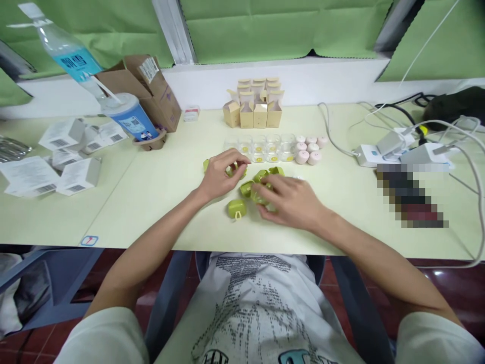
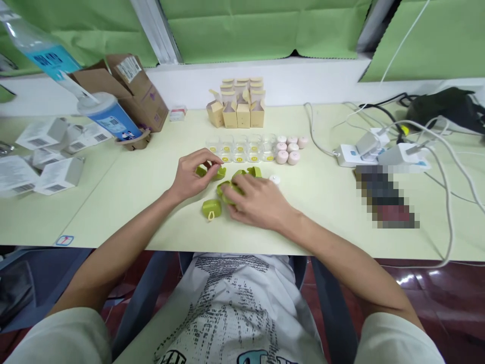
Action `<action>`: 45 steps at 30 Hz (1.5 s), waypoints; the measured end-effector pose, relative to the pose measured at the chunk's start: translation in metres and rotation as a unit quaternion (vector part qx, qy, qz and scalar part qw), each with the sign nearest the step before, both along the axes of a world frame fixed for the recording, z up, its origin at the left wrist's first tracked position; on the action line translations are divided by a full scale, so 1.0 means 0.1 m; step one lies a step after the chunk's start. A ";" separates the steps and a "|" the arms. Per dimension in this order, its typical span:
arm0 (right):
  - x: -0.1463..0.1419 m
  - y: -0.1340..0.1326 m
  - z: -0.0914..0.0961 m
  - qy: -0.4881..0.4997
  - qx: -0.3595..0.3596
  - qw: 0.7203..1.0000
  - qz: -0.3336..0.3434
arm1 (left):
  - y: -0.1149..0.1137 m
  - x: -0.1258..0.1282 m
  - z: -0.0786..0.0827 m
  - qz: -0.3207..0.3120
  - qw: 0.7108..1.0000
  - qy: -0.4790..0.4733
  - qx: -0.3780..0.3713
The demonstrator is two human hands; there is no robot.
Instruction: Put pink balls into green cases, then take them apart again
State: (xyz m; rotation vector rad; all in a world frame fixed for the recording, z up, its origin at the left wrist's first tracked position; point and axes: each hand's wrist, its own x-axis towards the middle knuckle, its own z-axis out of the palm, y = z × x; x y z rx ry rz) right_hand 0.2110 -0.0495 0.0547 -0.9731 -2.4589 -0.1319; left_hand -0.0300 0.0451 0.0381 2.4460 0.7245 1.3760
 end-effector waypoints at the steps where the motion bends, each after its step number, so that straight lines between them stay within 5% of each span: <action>1: 0.05 0.04 0.03 0.078 -0.026 0.997 -0.003 | -0.04 0.02 0.01 -0.019 1.000 -0.012 -0.010; 5: 0.19 0.22 0.06 0.342 -0.154 0.927 0.027 | -0.17 0.14 0.00 -0.111 0.991 -0.064 -0.047; 11: 0.07 0.26 -0.06 0.435 -0.257 0.862 0.047 | -0.26 0.24 -0.07 -0.044 0.995 -0.088 -0.015; 14: -0.03 0.20 -0.09 0.438 -0.248 0.864 -0.007 | -0.32 0.26 -0.07 -0.019 0.997 -0.069 0.034; 18: -0.08 0.16 -0.14 0.352 -0.180 0.915 -0.077 | -0.37 0.30 -0.09 0.003 0.996 -0.038 0.077; 22: -0.08 0.19 -0.25 0.257 -0.067 0.961 -0.080 | -0.38 0.31 -0.12 0.034 0.994 0.016 0.100; 26: -0.06 0.21 -0.29 0.219 -0.045 0.972 -0.076 | -0.38 0.32 -0.12 0.043 0.989 0.048 0.133; 30: -0.05 0.20 -0.22 0.243 -0.074 0.964 -0.074 | -0.37 0.36 -0.11 0.037 0.983 0.020 0.177; 35: 0.02 0.21 -0.10 0.315 -0.122 0.937 -0.091 | -0.35 0.32 -0.08 0.033 0.995 -0.026 0.096; 40: 0.09 0.24 -0.05 0.412 -0.350 0.841 -0.007 | -0.33 0.25 -0.04 0.006 0.999 -0.034 0.030; 42: 0.11 0.24 -0.04 0.433 -0.390 0.812 0.010 | -0.31 0.24 -0.06 -0.006 0.999 -0.038 0.007; 45: 0.15 0.24 -0.03 0.410 -0.338 0.847 -0.021 | -0.26 0.22 -0.10 -0.008 0.996 -0.078 -0.040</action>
